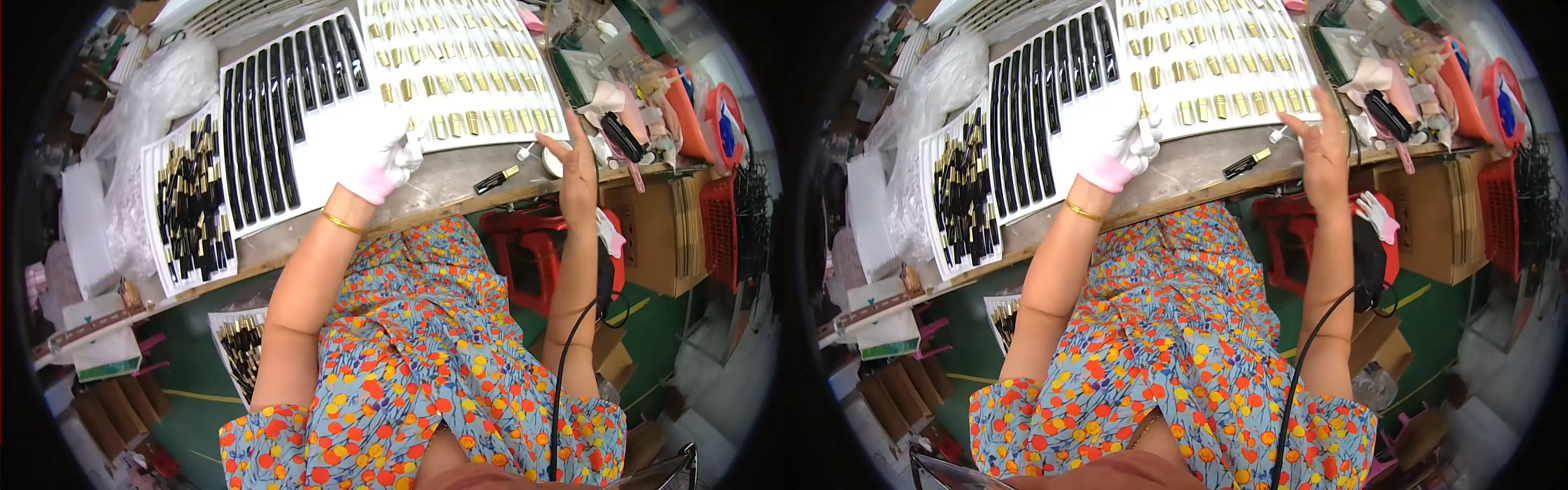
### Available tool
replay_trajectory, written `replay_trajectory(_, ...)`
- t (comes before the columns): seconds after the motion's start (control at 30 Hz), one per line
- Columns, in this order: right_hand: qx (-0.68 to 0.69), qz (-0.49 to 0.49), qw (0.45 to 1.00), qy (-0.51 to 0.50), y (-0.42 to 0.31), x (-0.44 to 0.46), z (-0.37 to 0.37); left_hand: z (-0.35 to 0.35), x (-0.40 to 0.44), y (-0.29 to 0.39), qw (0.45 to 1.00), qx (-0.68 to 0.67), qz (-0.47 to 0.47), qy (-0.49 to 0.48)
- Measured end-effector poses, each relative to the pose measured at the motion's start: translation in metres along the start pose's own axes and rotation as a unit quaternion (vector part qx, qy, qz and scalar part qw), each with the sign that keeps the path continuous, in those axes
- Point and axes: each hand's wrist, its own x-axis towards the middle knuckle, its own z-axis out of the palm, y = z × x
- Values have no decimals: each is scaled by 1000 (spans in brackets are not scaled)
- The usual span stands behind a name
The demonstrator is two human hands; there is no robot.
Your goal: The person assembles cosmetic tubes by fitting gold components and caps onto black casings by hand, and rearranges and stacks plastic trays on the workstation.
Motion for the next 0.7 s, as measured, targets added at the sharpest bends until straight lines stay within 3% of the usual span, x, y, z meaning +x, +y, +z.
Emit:
replay_trajectory(0.07,68,-47,992,-90,-5,-4,26,-8,0,-5,1000,14,25,1)
replay_trajectory(0.1,70,-45,992,-97,-6,-3,39,-16,2,-4,1000,17,-9,-21)
replay_trajectory(0.17,-14,-170,972,-160,-11,-5,57,-16,-7,-5,998,22,-37,-43)
replay_trajectory(0.27,-56,-218,957,-184,-13,-2,84,-18,-18,0,995,48,-48,-67)
replay_trajectory(0.37,-78,-276,940,-187,-14,1,94,-2,-29,1,992,45,12,-117)
replay_trajectory(0.43,-83,-301,931,-189,-17,3,96,17,-36,-2,984,139,108,-24)
replay_trajectory(0.47,-99,-308,927,-189,-19,4,97,13,-37,-1,984,138,107,-25)
replay_trajectory(0.53,-117,-314,924,-187,-20,4,97,3,-39,3,893,404,194,-41)
replay_trajectory(0.57,-121,-321,918,-196,-20,4,97,3,-37,2,893,404,193,-43)
replay_trajectory(0.6,-124,-329,913,-206,-21,3,97,4,-36,0,961,230,140,-65)
replay_trajectory(0.63,-125,-329,913,-206,-21,0,99,4,-35,-1,992,47,82,-84)
replay_trajectory(0.7,-41,-263,934,-237,-21,-8,103,3,-33,-4,994,29,80,-65)
